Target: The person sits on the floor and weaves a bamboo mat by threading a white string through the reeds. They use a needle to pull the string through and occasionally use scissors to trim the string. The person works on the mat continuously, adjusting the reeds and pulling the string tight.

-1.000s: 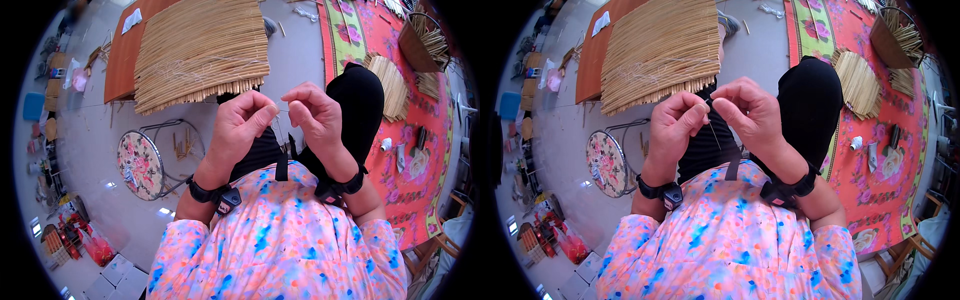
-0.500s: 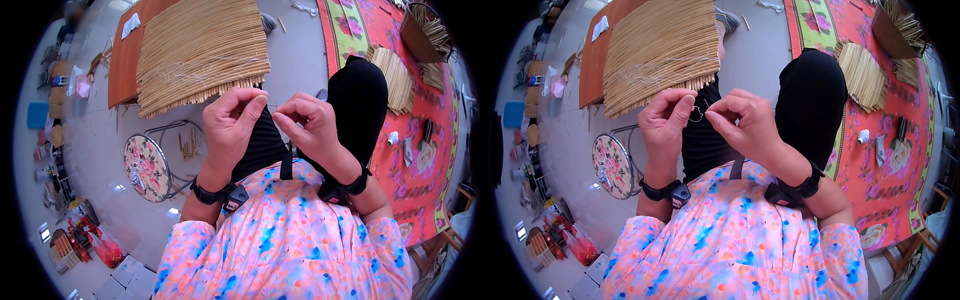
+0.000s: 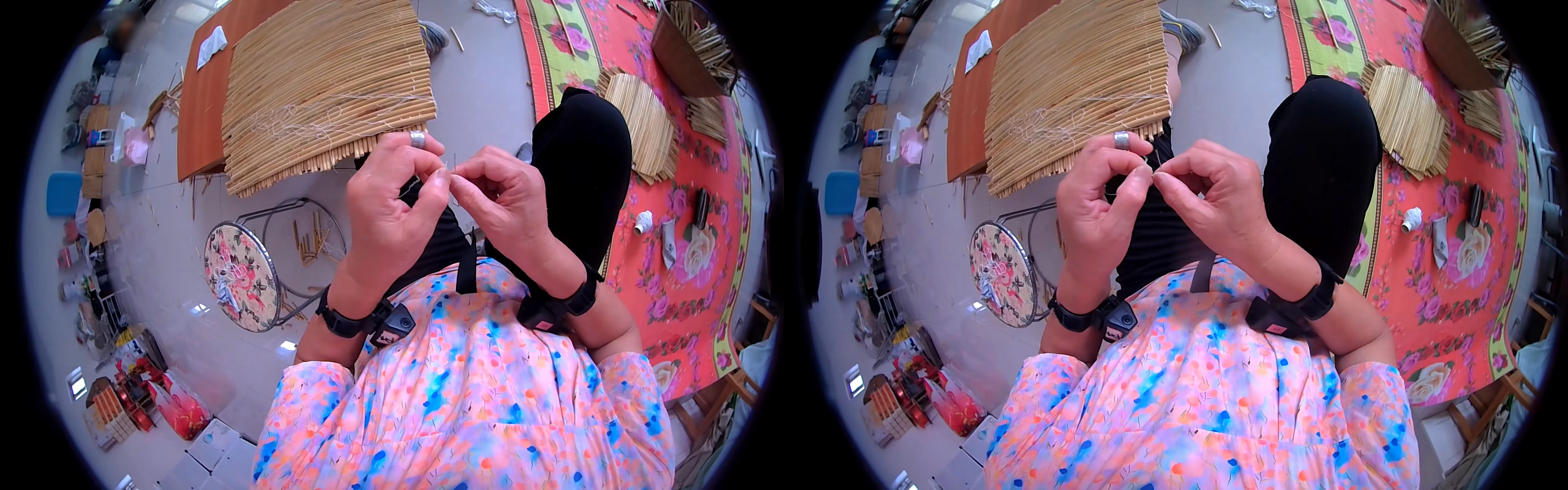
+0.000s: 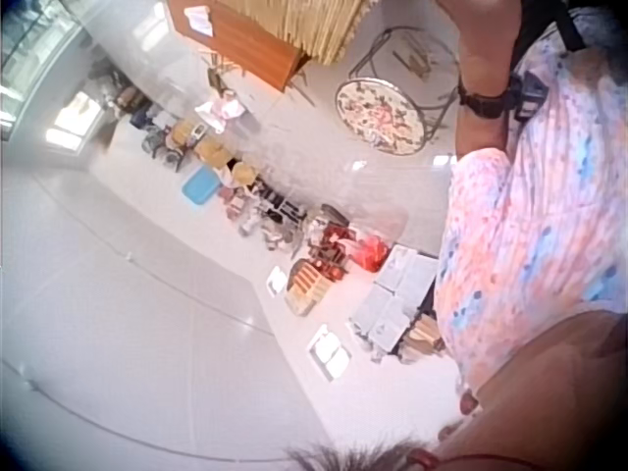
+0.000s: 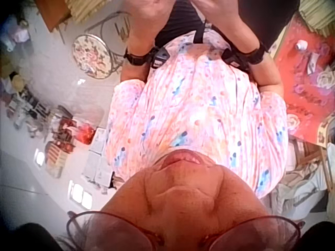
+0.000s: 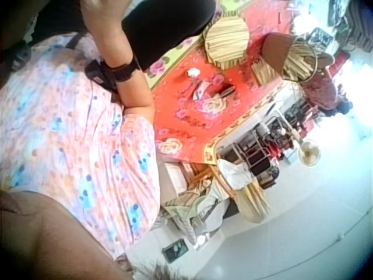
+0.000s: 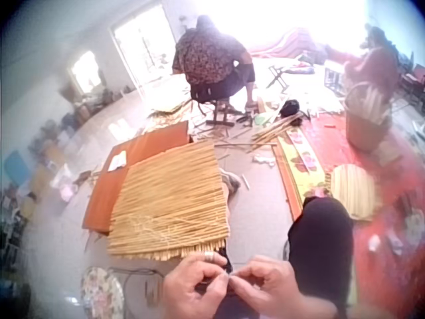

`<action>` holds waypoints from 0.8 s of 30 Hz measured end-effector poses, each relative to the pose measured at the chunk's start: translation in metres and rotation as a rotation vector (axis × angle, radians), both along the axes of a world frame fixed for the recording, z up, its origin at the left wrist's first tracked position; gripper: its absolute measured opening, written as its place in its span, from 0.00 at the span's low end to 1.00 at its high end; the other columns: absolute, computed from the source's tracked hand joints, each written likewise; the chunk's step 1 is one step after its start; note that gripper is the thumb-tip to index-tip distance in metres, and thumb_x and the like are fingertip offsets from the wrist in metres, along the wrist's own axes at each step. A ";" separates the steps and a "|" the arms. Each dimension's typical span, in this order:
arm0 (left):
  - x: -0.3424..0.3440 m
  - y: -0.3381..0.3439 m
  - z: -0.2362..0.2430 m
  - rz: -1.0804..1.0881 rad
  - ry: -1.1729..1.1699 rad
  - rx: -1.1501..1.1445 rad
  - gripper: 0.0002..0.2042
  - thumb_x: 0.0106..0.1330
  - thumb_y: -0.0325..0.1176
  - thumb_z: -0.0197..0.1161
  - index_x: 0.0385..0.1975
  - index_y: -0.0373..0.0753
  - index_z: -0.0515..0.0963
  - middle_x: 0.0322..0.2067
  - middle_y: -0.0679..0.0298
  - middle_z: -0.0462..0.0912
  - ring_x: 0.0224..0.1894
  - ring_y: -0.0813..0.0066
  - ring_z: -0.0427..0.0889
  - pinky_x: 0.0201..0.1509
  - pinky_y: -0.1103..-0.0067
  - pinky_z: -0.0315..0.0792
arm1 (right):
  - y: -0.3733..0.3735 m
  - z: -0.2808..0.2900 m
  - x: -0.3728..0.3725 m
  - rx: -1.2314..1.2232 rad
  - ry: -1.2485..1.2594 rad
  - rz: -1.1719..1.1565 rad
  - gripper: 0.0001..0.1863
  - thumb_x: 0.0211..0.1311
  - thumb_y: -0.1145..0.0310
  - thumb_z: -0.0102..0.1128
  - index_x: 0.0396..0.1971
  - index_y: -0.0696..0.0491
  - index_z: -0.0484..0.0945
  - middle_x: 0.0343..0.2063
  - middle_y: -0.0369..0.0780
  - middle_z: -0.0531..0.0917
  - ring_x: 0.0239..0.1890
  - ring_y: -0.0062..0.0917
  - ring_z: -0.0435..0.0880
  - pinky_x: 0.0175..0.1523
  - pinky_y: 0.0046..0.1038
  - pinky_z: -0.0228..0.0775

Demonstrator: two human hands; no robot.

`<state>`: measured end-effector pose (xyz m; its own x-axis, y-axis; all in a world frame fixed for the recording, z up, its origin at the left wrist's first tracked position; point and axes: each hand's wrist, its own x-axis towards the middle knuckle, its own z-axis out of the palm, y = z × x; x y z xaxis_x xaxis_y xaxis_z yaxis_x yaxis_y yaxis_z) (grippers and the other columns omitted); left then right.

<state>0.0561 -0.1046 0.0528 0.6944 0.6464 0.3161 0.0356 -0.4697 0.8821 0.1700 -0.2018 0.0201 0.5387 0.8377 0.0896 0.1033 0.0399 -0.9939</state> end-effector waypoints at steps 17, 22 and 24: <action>0.006 -0.002 -0.006 0.016 -0.033 0.003 0.02 0.51 0.21 0.57 0.21 0.32 0.72 0.22 0.59 0.76 0.24 0.70 0.76 0.30 0.80 0.70 | 0.000 -0.001 0.003 0.017 -0.044 0.000 0.04 0.49 0.76 0.64 0.24 0.60 0.79 0.19 0.35 0.74 0.18 0.13 0.74 0.23 0.16 0.64; 0.008 -0.002 -0.005 0.007 -0.034 0.005 0.02 0.51 0.21 0.57 0.21 0.32 0.72 0.22 0.59 0.76 0.24 0.71 0.76 0.30 0.80 0.69 | 0.000 -0.001 0.003 0.027 -0.039 -0.004 0.03 0.49 0.77 0.64 0.24 0.60 0.79 0.19 0.36 0.74 0.18 0.14 0.75 0.23 0.16 0.64; 0.007 -0.003 -0.007 0.012 -0.031 -0.006 0.02 0.52 0.21 0.57 0.21 0.32 0.72 0.22 0.59 0.76 0.24 0.71 0.76 0.30 0.80 0.69 | 0.000 -0.002 0.003 0.026 -0.043 -0.006 0.03 0.49 0.77 0.64 0.23 0.60 0.79 0.19 0.36 0.74 0.18 0.14 0.75 0.23 0.16 0.64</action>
